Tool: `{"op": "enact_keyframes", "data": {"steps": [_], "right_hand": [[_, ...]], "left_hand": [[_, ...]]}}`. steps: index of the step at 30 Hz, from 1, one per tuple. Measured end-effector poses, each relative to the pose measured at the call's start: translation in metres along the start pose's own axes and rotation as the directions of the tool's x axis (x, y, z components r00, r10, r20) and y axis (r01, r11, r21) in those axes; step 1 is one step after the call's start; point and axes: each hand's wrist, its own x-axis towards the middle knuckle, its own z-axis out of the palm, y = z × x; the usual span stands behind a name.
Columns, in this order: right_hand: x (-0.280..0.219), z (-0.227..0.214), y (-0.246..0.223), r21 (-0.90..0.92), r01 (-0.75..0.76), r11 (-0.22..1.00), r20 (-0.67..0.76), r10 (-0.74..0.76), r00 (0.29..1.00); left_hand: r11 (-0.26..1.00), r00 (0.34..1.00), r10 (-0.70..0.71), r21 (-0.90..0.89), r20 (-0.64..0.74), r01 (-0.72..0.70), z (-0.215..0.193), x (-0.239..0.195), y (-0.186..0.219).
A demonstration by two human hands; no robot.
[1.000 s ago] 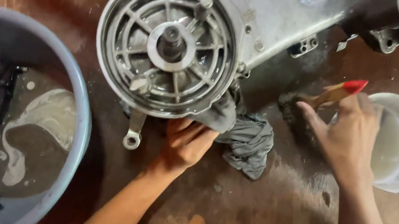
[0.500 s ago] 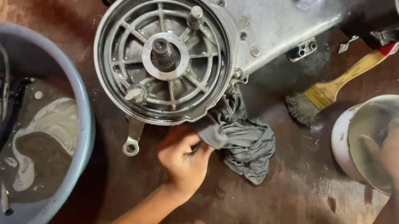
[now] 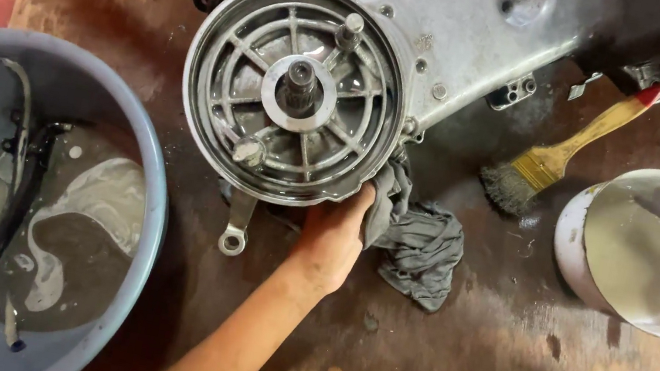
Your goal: Cleaning a motorcycle engine casing and internal components using a brush and a cloth.
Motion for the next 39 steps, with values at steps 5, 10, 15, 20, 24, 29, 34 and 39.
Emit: {"op": "enact_keyframes", "data": {"steps": [5, 10, 15, 20, 24, 29, 34, 39], "right_hand": [[0.01, 0.002, -0.092, 0.11, -0.056, 0.992, -0.162, 0.073, 0.984], [0.009, 0.012, -0.057, 0.146, -0.071, 0.987, -0.141, 0.092, 0.986], [0.006, -0.001, -0.225, 0.285, 0.027, 0.958, -0.206, 0.033, 0.978], [0.007, 0.012, -0.376, -0.042, 0.294, 0.955, -0.026, -0.295, 0.955], [0.018, 0.047, -0.442, 0.394, 0.333, 0.857, 0.071, -0.389, 0.918], [0.047, 0.06, -0.436, 0.318, 0.412, 0.854, 0.161, -0.477, 0.864], [0.061, 0.051, -0.448, 0.326, 0.375, 0.868, 0.325, -0.475, 0.817], [0.063, 0.055, -0.442, 0.375, 0.311, 0.873, 0.356, -0.446, 0.821]], "left_hand": [[0.986, 0.882, 0.161, -0.107, 0.443, -0.126, -0.03, 0.012, -0.023], [0.976, 0.848, 0.215, -0.133, 0.484, -0.171, -0.03, 0.011, -0.021], [0.99, 0.938, 0.129, -0.102, 0.322, -0.101, -0.057, 0.02, -0.049], [0.989, 0.957, 0.094, -0.134, 0.276, -0.059, -0.072, 0.028, -0.066], [0.99, 0.958, 0.075, -0.133, 0.278, -0.039, -0.069, 0.029, -0.067], [0.995, 0.955, 0.082, -0.082, 0.286, -0.061, -0.059, 0.024, -0.061], [1.0, 0.974, 0.007, -0.028, 0.226, -0.001, -0.065, 0.026, -0.065], [0.997, 0.951, 0.074, -0.056, 0.301, -0.06, -0.06, 0.023, -0.06]]}}
